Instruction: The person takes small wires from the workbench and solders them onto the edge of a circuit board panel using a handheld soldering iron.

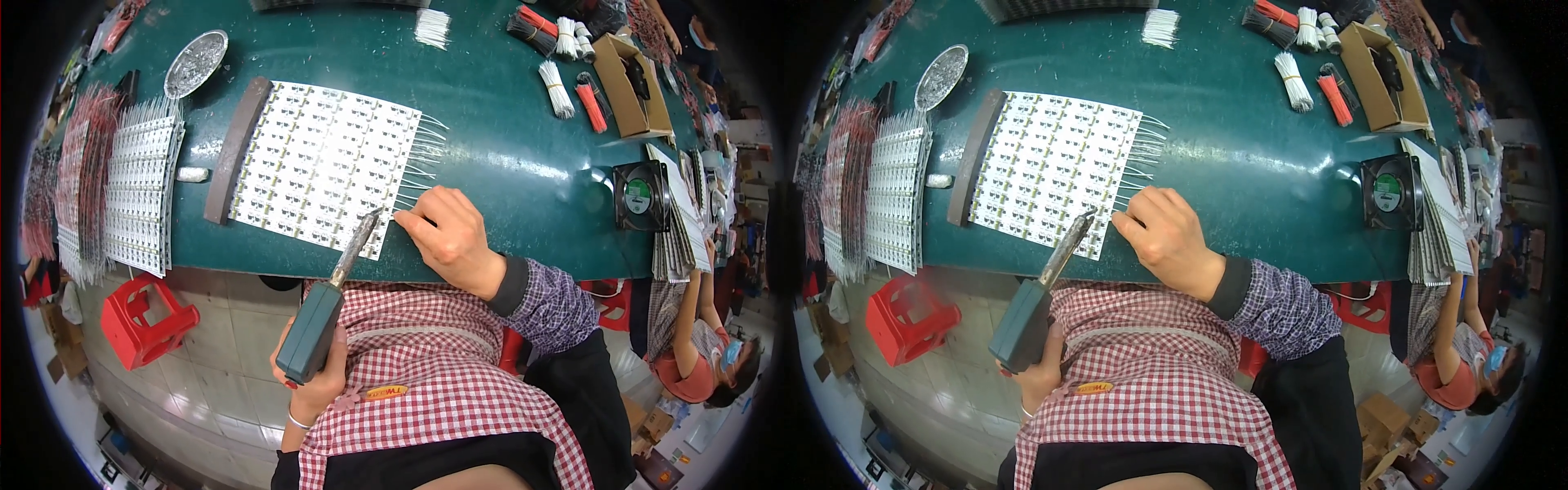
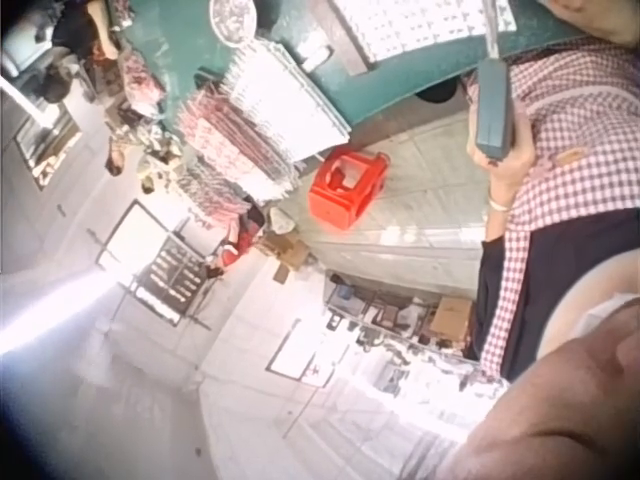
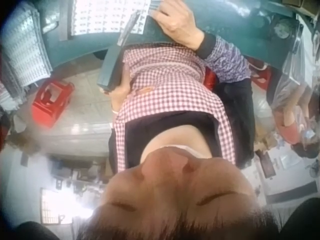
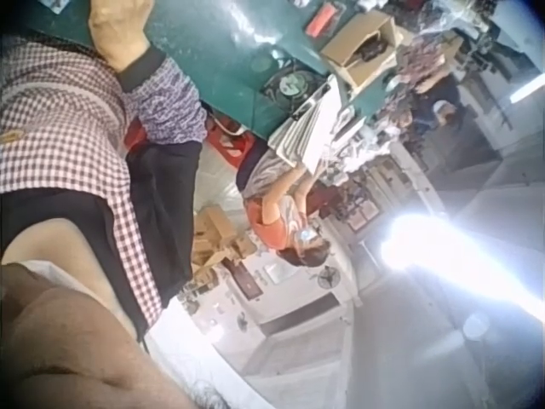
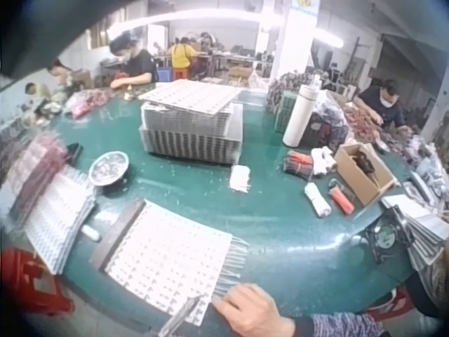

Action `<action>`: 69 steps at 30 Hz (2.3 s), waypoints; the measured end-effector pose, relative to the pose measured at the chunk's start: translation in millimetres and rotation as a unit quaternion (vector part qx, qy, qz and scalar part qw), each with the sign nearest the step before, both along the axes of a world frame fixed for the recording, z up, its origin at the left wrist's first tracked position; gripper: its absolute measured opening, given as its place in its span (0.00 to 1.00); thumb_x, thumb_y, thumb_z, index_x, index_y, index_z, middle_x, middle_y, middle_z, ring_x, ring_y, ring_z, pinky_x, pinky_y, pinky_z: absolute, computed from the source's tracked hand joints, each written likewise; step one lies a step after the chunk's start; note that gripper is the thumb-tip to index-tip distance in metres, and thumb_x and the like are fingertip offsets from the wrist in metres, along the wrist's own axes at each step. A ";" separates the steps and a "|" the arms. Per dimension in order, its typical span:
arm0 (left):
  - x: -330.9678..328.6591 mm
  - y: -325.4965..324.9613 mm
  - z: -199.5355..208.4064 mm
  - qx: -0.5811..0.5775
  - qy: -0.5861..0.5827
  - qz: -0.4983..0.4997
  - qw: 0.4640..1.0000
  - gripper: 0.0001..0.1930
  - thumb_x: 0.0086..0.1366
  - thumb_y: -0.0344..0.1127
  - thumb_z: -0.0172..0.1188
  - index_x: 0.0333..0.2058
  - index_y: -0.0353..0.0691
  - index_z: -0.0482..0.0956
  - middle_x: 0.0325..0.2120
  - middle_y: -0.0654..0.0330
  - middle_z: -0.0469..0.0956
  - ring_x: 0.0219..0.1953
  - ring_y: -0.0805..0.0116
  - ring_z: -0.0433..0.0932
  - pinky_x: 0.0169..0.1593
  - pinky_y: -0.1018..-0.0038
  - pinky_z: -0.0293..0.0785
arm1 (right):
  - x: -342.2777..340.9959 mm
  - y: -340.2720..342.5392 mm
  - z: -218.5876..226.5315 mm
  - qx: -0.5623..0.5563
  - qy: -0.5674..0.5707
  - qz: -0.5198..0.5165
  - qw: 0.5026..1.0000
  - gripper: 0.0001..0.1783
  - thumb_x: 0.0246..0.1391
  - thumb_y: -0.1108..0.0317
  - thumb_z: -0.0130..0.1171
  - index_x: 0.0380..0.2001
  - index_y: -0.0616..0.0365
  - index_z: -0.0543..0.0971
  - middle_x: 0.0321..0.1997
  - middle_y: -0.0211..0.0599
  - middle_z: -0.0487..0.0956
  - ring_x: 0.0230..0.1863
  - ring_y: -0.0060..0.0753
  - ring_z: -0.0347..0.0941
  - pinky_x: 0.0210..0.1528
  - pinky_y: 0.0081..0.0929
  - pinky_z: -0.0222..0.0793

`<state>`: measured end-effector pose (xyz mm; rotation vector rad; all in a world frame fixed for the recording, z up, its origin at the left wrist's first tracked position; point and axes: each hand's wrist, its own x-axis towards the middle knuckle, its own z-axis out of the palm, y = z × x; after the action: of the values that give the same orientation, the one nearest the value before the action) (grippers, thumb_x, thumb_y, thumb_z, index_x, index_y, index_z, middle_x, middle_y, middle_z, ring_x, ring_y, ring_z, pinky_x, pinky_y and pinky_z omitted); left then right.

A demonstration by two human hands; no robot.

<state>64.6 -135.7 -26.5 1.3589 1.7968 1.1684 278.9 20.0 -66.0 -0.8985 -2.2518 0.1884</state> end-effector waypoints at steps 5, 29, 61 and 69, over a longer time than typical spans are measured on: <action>-2.1 -2.5 -2.7 0.034 0.031 -0.012 0.999 0.15 0.54 0.27 0.73 0.39 0.29 0.83 0.32 0.56 0.84 0.32 0.67 0.82 0.36 0.73 0.77 | -1.7 -0.8 3.5 0.017 0.026 0.010 0.999 0.14 0.37 0.78 0.67 0.32 0.59 0.81 0.25 0.32 0.71 0.30 0.36 0.73 0.33 0.33 0.69; -2.2 3.7 -0.7 0.041 0.065 -0.068 0.995 0.08 0.50 0.19 0.67 0.31 0.31 0.80 0.26 0.54 0.77 0.24 0.62 0.77 0.26 0.71 0.72 | -0.1 -3.2 -0.9 -0.001 -0.002 0.031 1.000 0.10 0.40 0.76 0.62 0.31 0.58 0.80 0.25 0.32 0.69 0.30 0.36 0.72 0.36 0.33 0.69; -5.5 -8.3 -7.0 0.056 0.022 -0.045 0.997 0.11 0.50 0.19 0.67 0.35 0.28 0.81 0.29 0.52 0.80 0.27 0.60 0.80 0.29 0.71 0.74 | -2.0 -6.1 0.0 -0.007 0.016 0.044 0.999 0.10 0.41 0.76 0.64 0.31 0.59 0.79 0.26 0.33 0.70 0.33 0.36 0.72 0.39 0.33 0.68; -6.0 -4.8 -3.9 0.048 0.061 -0.068 0.995 0.10 0.50 0.19 0.67 0.33 0.30 0.81 0.27 0.53 0.78 0.24 0.61 0.78 0.27 0.71 0.72 | -0.8 -6.2 -1.2 -0.013 0.008 0.042 0.999 0.09 0.42 0.76 0.63 0.31 0.58 0.79 0.27 0.33 0.69 0.32 0.36 0.71 0.35 0.32 0.66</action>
<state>58.6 -140.6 -30.4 1.6153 1.7186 1.1329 278.1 13.8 -67.2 -0.8137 -2.2776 0.2629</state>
